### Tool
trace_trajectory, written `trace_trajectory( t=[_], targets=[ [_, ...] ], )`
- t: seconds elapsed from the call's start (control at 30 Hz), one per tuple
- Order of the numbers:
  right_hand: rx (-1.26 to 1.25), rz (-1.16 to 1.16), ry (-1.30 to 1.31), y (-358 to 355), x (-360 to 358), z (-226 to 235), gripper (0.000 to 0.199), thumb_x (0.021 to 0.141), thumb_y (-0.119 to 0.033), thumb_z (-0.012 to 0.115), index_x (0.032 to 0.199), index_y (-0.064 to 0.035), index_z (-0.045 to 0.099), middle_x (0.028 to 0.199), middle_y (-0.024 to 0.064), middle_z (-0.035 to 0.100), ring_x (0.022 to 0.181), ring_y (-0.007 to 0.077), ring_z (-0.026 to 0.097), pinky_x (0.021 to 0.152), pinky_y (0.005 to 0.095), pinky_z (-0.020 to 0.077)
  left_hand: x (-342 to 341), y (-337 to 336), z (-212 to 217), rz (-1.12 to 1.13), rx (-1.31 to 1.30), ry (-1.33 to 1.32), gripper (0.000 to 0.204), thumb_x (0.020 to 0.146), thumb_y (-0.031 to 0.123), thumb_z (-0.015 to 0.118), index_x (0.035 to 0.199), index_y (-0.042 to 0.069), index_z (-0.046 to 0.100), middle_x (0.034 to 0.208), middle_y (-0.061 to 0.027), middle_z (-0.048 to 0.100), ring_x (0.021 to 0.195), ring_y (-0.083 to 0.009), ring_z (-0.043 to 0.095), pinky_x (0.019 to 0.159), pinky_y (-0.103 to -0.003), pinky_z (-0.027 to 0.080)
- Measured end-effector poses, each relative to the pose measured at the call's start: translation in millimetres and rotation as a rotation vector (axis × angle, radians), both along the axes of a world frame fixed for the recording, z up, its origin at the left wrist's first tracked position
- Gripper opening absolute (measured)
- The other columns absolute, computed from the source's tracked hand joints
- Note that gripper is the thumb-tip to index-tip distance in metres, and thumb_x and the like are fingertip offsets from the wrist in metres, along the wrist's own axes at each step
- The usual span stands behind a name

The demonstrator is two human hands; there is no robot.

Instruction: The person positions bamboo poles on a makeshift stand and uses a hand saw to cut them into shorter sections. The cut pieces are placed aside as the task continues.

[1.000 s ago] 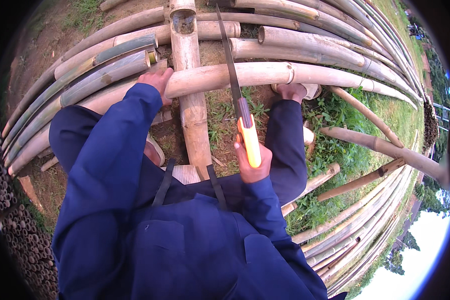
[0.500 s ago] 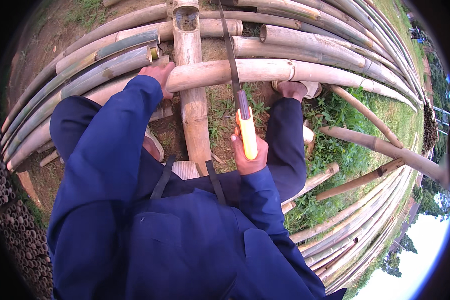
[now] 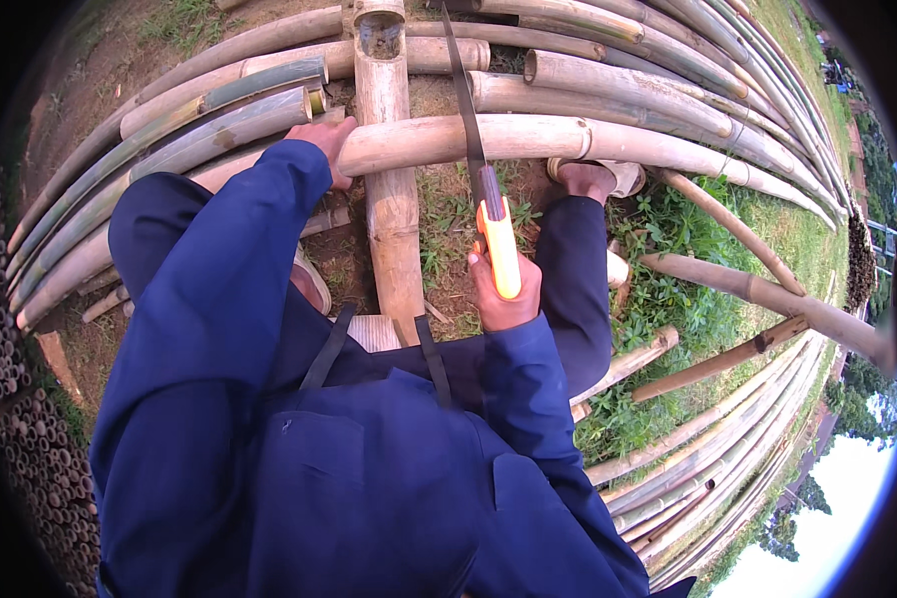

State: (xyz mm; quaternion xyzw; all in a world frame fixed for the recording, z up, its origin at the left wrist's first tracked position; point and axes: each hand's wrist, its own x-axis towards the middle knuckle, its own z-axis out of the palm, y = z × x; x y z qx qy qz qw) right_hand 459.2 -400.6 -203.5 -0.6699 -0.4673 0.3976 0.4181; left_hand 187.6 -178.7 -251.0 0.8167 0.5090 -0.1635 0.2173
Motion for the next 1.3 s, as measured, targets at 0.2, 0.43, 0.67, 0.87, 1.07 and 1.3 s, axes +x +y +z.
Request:
trace_trajectory(
  t=[0.2,0.43,0.67,0.87,1.07,1.3],
  targets=[
    [-0.088,0.003,-0.108,-127.7,-2.6,57.8,0.024,0.09,-0.005,0.074,0.112,0.0045,0.07,0.077,0.0139,0.07,0.067,0.0196,0.069,0.067,0.0328,0.0538,-9.9,-11.3,-11.2,0.033,0.066,-0.017,0.078,0.067,0.038,0.092,0.126,0.013,0.047,0.12,-0.0215,0.068,0.107,-0.0453,0.068,0.097,-0.052,0.052],
    [-0.015,-0.015,-0.046,-24.8,5.4,5.9,0.013,0.092,-0.006,0.074,0.09,0.0037,0.066,0.064,0.0101,0.06,0.056,0.0165,0.056,0.056,0.0334,0.0461,0.1,0.7,-7.9,-0.01,0.05,-0.051,0.078,0.066,0.038,0.089,0.128,0.012,0.048,0.115,-0.0217,0.071,0.107,-0.0429,0.068,0.094,-0.051,0.054],
    [-0.162,-0.019,-0.017,-98.7,-6.3,54.1,0.021,0.095,0.0,0.069,0.115,0.0062,0.069,0.079,0.0009,0.066,0.07,0.0067,0.058,0.064,0.0233,0.0469,-11.2,-4.8,-16.3,0.008,0.115,-0.065,0.079,0.065,0.037,0.091,0.126,0.012,0.049,0.113,-0.0204,0.07,0.108,-0.0427,0.068,0.093,-0.053,0.053],
    [-0.088,0.017,-0.105,-74.9,1.5,46.2,0.016,0.092,-0.005,0.072,0.105,0.0041,0.07,0.07,0.0112,0.066,0.059,0.0163,0.061,0.059,0.0315,0.0506,-4.8,-3.2,-21.6,0.007,0.105,-0.077,0.078,0.065,0.038,0.091,0.125,0.012,0.048,0.117,-0.0198,0.069,0.107,-0.0437,0.068,0.095,-0.052,0.053],
    [-0.064,-0.053,0.033,-21.0,-6.2,0.2,0.015,0.093,-0.006,0.074,0.087,0.0035,0.065,0.064,0.0075,0.059,0.058,0.0114,0.05,0.056,0.0321,0.0437,-7.7,-9.9,-17.1,0.009,0.069,-0.02,0.086,0.061,0.033,0.09,0.135,0.015,0.049,0.127,-0.0178,0.065,0.111,-0.0418,0.066,0.095,-0.051,0.053],
    [-0.148,0.043,-0.131,-130.7,2.9,74.8,0.033,0.092,-0.005,0.071,0.124,0.0015,0.069,0.084,0.015,0.074,0.065,0.0213,0.07,0.067,0.0312,0.0546,-10.3,-10.6,-22.4,0.036,0.096,-0.033,0.089,0.061,0.034,0.09,0.137,0.015,0.048,0.129,-0.0175,0.065,0.112,-0.0412,0.066,0.098,-0.05,0.051]
  ],
)
